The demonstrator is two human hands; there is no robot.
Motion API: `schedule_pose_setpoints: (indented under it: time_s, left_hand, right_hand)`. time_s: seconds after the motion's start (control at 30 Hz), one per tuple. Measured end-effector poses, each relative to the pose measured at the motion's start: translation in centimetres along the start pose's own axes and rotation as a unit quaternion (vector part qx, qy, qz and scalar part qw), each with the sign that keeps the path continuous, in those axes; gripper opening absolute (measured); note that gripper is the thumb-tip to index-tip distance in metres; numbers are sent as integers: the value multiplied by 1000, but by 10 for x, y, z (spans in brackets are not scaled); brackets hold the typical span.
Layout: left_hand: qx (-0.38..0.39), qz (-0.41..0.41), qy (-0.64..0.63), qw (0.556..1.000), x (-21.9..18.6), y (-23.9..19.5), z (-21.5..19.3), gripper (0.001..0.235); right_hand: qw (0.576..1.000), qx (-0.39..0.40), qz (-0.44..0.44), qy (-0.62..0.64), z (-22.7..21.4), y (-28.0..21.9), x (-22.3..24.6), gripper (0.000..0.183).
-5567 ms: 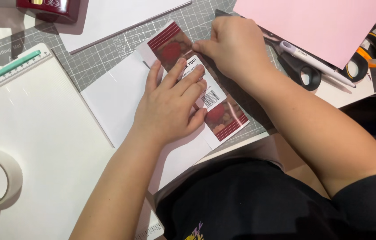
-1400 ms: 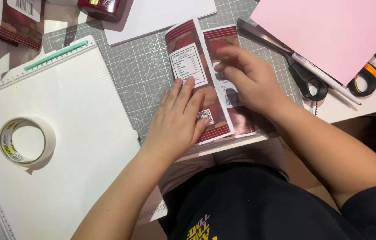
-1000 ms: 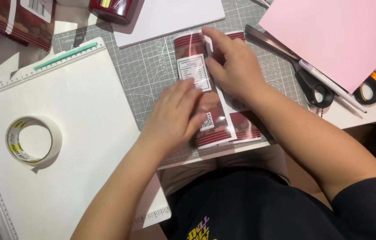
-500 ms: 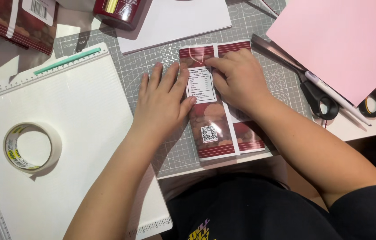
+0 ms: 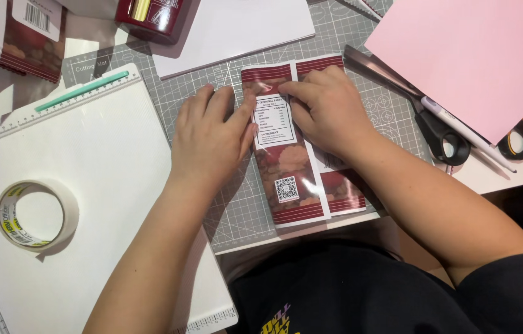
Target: The person positions a pink sheet of paper onto a printed film and uses a scoring tool to press the edges before peeling the backing and adhering the film to a larger white sheet.
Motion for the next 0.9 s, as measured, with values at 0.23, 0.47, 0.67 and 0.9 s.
schedule_pose_setpoints:
  time_s: [0.23, 0.47, 0.67, 0.9]
  left_hand:
    - [22, -54, -63, 996, 16, 5, -3, 49]
    - [45, -135, -91, 986, 33, 31, -11, 70]
    - [34, -199, -129, 971, 45, 47, -8, 65]
    - [-10, -256, -134, 957, 49, 56, -8, 47]
  right_hand:
    - [1000, -4, -9, -7, 4, -1, -3, 23]
    - [997, -25, -53, -53, 17, -3, -13, 24]
    - [999, -3, -37, -37, 20, -2, -17, 25]
    - [999, -1, -40, -36, 20, -2, -18, 22]
Point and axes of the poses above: each hand's wrist, its own y-axis towards the middle knuckle, its own z-axis out of the palm, x = y × z, the point moved 8 cm from there along y, towards the middle knuckle, and after that the axes turned 14 degrees about x, right-handed, at the moved point
